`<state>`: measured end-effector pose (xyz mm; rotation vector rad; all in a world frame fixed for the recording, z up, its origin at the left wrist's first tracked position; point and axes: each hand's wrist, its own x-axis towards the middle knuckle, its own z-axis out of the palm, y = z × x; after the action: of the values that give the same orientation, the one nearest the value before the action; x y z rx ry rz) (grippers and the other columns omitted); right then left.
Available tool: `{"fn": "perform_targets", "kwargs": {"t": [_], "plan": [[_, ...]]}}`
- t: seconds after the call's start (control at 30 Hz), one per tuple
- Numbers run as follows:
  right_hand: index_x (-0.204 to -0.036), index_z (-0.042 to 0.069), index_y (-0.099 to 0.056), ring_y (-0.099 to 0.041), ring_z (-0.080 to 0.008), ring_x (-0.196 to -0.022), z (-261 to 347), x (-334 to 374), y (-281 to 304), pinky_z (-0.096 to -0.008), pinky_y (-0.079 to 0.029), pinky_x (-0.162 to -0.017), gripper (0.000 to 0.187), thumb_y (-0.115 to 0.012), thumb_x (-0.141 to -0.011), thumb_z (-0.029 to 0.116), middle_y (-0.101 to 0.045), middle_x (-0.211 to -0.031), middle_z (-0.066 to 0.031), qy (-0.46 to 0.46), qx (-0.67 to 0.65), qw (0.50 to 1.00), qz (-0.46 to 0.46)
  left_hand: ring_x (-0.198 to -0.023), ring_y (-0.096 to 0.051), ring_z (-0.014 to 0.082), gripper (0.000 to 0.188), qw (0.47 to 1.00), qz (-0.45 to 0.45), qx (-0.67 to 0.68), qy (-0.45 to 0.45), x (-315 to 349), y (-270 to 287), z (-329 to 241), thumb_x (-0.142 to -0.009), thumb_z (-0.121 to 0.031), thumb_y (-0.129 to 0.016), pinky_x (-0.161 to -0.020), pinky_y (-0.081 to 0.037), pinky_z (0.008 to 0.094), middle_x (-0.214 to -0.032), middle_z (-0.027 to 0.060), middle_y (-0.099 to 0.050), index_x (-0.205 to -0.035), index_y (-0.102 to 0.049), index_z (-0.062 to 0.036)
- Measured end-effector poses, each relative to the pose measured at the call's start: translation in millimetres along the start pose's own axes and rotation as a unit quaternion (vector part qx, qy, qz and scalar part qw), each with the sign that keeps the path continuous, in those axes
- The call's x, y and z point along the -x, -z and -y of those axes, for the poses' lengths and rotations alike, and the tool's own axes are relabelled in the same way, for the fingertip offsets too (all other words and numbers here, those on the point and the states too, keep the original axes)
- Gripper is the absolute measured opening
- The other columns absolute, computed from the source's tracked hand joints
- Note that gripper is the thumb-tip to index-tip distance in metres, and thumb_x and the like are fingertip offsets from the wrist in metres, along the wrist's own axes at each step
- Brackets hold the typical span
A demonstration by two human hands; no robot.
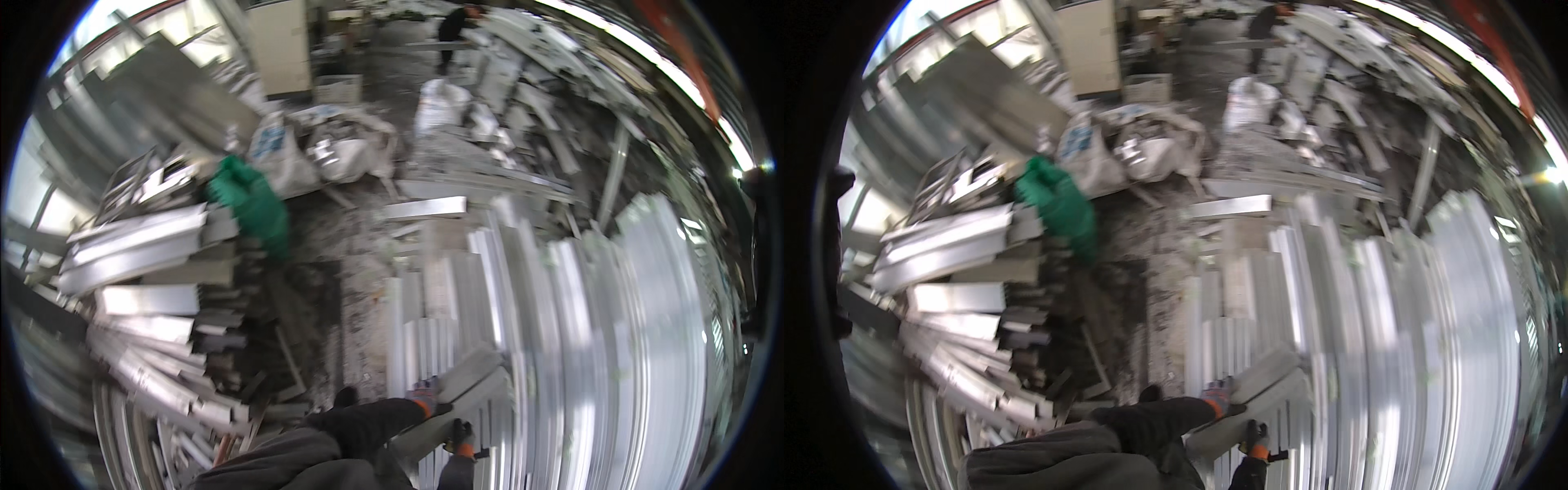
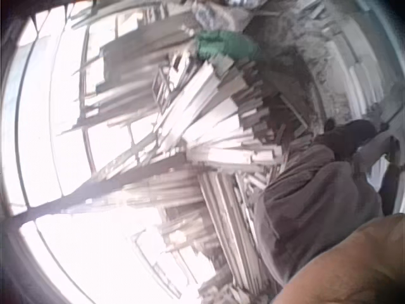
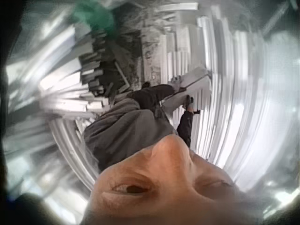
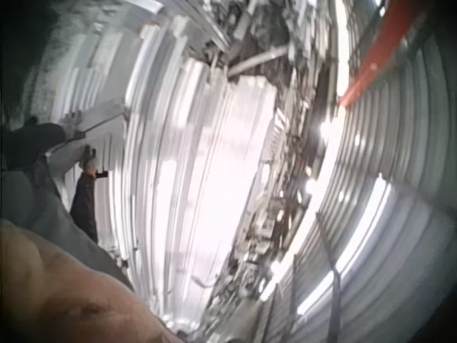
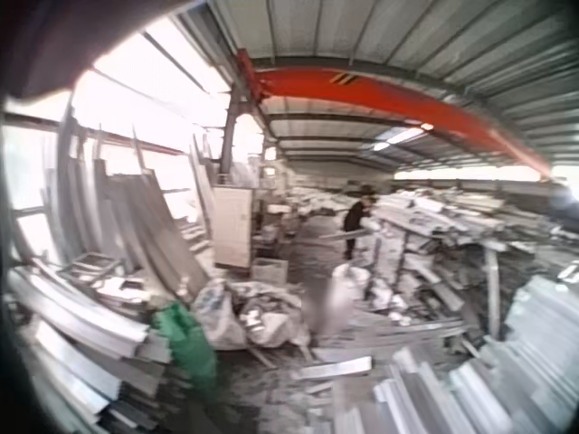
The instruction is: The person repeatedly picks up metal profiles from a pile, measures them with a tape measure, and places them into a vertical rack. The person also writes on some profiles with a marker before stacking them.
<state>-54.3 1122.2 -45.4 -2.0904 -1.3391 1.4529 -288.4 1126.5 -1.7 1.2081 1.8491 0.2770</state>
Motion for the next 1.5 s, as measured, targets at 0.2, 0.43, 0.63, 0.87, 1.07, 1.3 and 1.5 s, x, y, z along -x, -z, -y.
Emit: {"fn": "perform_targets", "kwargs": {"t": [0.2,0.43,0.63,0.87,1.07,1.3,1.5], "plan": [[-0.145,-0.002,-0.046,-0.067,-0.0249,-0.082,-5.4,-10.5,-12.5,-0.0377,-0.054,-0.067,0.081,-0.076,-0.086,0.046,-0.066,-0.118,-0.0207,-0.052,-0.134,0.989,0.045,-0.142,-0.034,0.0513,0.131,0.999,0.035,0.005,0.007,2.5,16.8,-4.3,-0.068,-0.084,-0.065,-0.118,-0.029,0.0503,-0.152,0.0355,-0.034,-0.156,-0.022,0.0027],[-0.15,-0.003,-0.039,-0.063,-0.0273,-0.114,-20.0,-18.6,-12.4,-0.0386,-0.053,-0.091,0.087,-0.078,-0.086,0.041,-0.061,-0.132,-0.0198,-0.028,-0.122,0.99,0.058,-0.139,-0.038,0.0504,0.139,0.997,0.058,0.007,0.041,-22.3,30.1,5.1,-0.059,-0.09,-0.066,-0.116,-0.034,0.0498,-0.149,0.0344,-0.041,-0.154,-0.028,0.0044],[-0.143,0.001,-0.051,-0.068,-0.0202,-0.097,29.8,21.0,6.1,-0.0351,-0.056,-0.084,0.066,-0.077,-0.091,0.032,-0.07,-0.112,-0.0132,0.005,-0.196,0.971,0.136,-0.124,-0.056,0.0411,0.134,0.959,0.138,0.248,0.015,-24.4,33.0,14.0,-0.062,-0.075,-0.079,-0.102,-0.048,0.0435,-0.137,0.0327,-0.054,-0.152,-0.026,0.0076],[-0.149,0.004,-0.046,-0.07,-0.0202,-0.086,108.3,37.6,26.7,-0.0344,-0.058,-0.074,0.075,-0.08,-0.087,0.03,-0.072,-0.103,-0.0156,0.057,-0.122,0.98,0.146,-0.107,-0.065,0.0297,0.103,0.917,0.061,0.394,0.011,-14.1,51.0,13.5,-0.072,-0.053,-0.087,-0.091,-0.055,0.0423,-0.124,0.0232,-0.063,-0.139,-0.038,0.0078],[-0.15,0.005,-0.044,-0.067,-0.0158,-0.08,191.6,48.6,42.9,-0.031,-0.056,-0.069,0.073,-0.076,-0.086,0.019,-0.069,-0.098,-0.008,0.121,-0.008,0.953,0.279,-0.109,-0.064,0.024,0.067,0.788,0.149,0.584,0.125,41.9,133.4,33.9,-0.095,-0.061,-0.057,-0.092,-0.053,0.0376,-0.122,0.0103,-0.067,-0.137,-0.055,-0.0086],[-0.152,0.008,-0.042,-0.067,-0.0184,-0.097,297.8,15.9,-56.3,-0.0342,-0.057,-0.08,0.085,-0.084,-0.08,0.019,-0.069,-0.108,-0.0118,0.151,0.12,0.909,0.368,-0.12,-0.058,0.0264,0.072,0.521,0.099,0.847,0.047,32.9,181.9,89.7,-0.097,-0.069,-0.044,-0.105,-0.045,0.0398,-0.133,0.0114,-0.062,-0.14,-0.055,-0.0113],[-0.152,0.008,-0.043,-0.065,-0.0199,-0.108,428.0,-22.3,-167.7,-0.0359,-0.055,-0.091,0.092,-0.09,-0.076,0.03,-0.069,-0.119,-0.0119,0.175,0.248,0.865,0.399,-0.126,-0.054,0.0248,0.065,0.45,0.08,0.888,0.051,19.1,317.5,149.4,-0.099,-0.059,-0.045,-0.108,-0.043,0.0396,-0.137,0.0096,-0.058,-0.142,-0.05,-0.009]]}}
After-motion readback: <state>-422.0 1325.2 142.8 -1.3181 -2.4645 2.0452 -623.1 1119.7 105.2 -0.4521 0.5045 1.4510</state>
